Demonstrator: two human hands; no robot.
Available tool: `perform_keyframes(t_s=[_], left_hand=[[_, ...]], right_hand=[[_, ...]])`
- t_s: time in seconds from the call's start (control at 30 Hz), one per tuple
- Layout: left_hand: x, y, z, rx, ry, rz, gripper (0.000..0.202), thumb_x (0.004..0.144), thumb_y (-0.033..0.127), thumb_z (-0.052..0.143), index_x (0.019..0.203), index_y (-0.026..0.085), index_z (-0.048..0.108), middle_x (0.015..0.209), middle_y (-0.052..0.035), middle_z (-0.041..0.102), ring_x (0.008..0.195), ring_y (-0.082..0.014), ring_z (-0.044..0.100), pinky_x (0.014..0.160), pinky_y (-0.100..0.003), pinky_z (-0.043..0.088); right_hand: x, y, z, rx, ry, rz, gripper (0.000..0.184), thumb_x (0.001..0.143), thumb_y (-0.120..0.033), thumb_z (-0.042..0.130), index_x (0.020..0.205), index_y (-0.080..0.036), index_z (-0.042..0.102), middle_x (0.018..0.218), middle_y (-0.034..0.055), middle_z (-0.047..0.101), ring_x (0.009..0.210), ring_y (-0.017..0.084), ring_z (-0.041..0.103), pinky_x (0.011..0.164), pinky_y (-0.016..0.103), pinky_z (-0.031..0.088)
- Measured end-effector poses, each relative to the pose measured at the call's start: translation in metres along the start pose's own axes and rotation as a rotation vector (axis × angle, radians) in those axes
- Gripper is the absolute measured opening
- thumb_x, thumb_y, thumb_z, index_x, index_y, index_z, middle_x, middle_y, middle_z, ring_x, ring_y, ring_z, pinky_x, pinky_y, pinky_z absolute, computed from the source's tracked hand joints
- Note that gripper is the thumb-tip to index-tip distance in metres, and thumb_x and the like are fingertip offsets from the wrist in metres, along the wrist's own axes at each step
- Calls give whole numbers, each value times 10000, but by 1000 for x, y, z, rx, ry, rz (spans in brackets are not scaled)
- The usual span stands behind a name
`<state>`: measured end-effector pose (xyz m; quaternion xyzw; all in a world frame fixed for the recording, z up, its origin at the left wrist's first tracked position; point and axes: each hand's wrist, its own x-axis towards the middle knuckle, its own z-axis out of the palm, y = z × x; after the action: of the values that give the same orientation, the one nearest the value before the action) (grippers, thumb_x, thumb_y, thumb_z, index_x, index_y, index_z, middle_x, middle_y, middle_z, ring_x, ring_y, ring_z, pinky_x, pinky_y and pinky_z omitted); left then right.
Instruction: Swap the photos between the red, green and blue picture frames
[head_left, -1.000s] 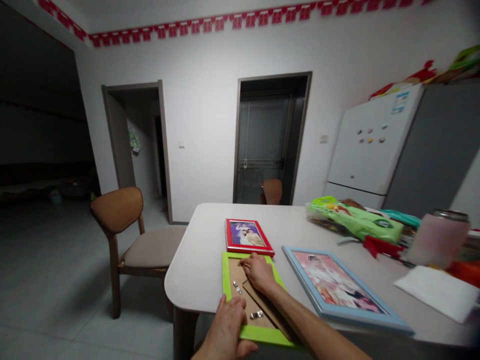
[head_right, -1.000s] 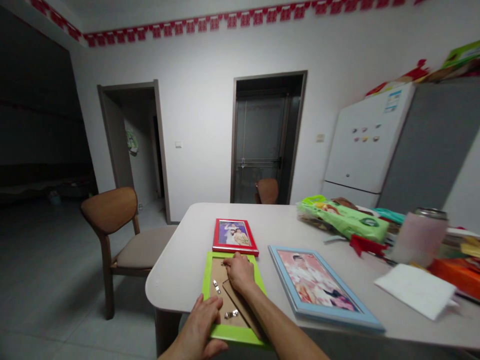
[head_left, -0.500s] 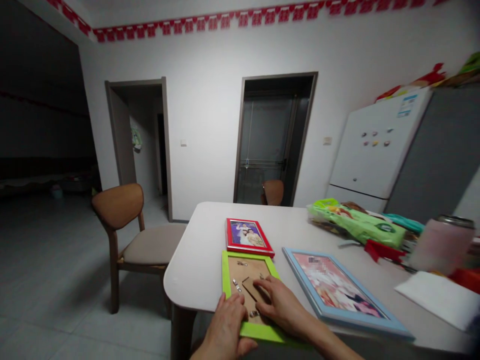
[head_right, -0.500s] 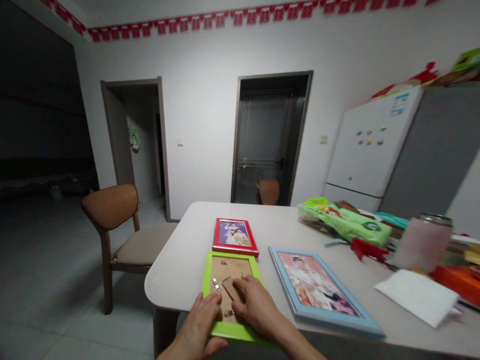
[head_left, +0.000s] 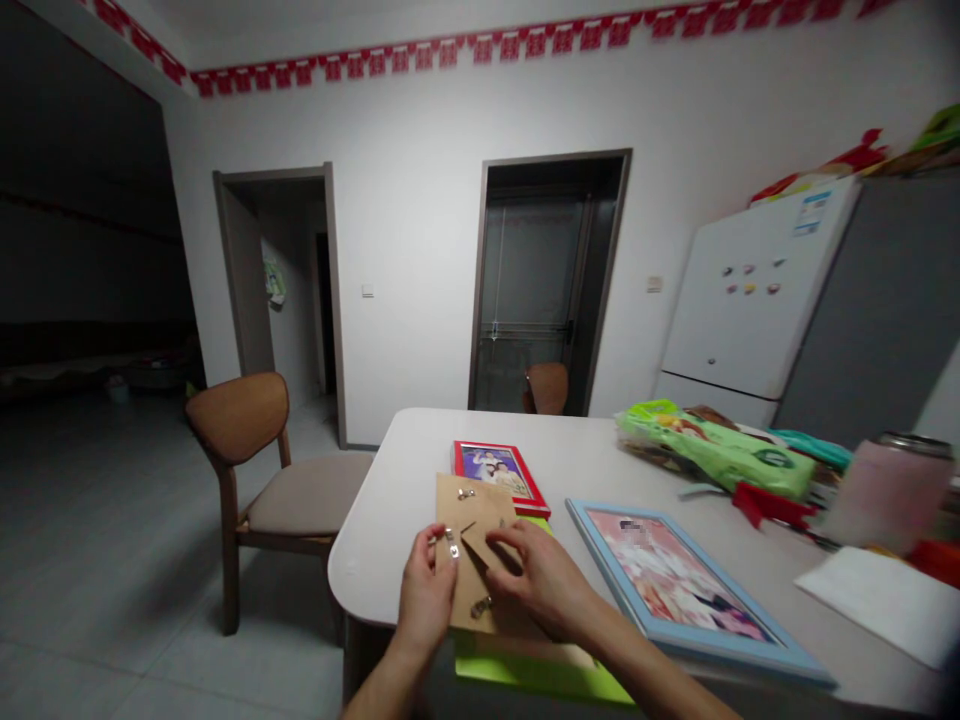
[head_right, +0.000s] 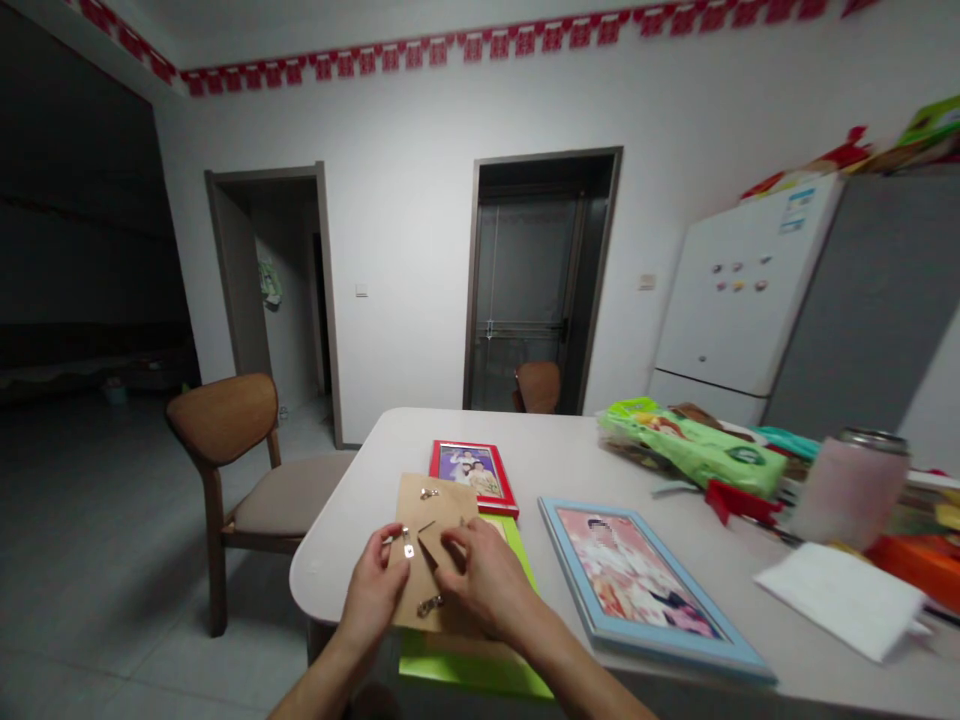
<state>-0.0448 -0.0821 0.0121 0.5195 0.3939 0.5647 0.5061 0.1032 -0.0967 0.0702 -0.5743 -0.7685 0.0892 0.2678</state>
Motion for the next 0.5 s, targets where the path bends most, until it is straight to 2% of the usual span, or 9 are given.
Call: perform_keyframes(t_s=[0.07, 0.13, 0.27, 0.37, 0.5], left_hand=[[4, 5, -20, -95, 39, -63, 371, 687, 164, 501, 1033, 155, 367, 823, -37, 634, 715, -164, 613, 604, -247, 475], [6, 7, -45, -98, 87, -105, 380, 669, 136, 528, 1018, 159, 379, 731, -5, 636, 638, -150, 615, 561, -229, 468], [7, 3, -89, 91, 166, -138, 329, 702, 90, 483, 1001, 167, 370, 755, -13, 636, 651, -139, 618, 580, -231, 473], [10, -2, -104, 280, 170, -133, 320, 703, 65, 446, 1003, 152, 377, 779, -29, 636, 674, -145, 619, 588, -234, 474], [14, -3, -109, 461, 173, -93, 326, 676, 75, 461, 996, 134, 434, 820, -48, 626, 728, -166, 605, 650, -257, 460]], right_hand=[[0, 4, 4, 60, 17, -16, 371, 694, -377, 451, 974, -177, 590, 926, 77, 597, 828, 178, 532, 725, 252, 386], [-3, 20, 7, 53, 41, 17, 408, 722, -396, 412, 1016, -159, 567, 970, 91, 590, 870, 188, 530, 758, 271, 382], [-14, 69, 12, -116, 36, 187, 411, 717, -336, 409, 1030, -113, 555, 954, 132, 593, 864, 216, 544, 776, 306, 376], [-23, 91, 16, -215, 5, 279, 415, 689, -307, 430, 1030, -100, 544, 951, 152, 598, 858, 235, 552, 765, 320, 379], [-27, 94, 19, -229, -39, 308, 454, 670, -260, 423, 1077, -73, 499, 989, 165, 593, 887, 239, 549, 765, 307, 379]])
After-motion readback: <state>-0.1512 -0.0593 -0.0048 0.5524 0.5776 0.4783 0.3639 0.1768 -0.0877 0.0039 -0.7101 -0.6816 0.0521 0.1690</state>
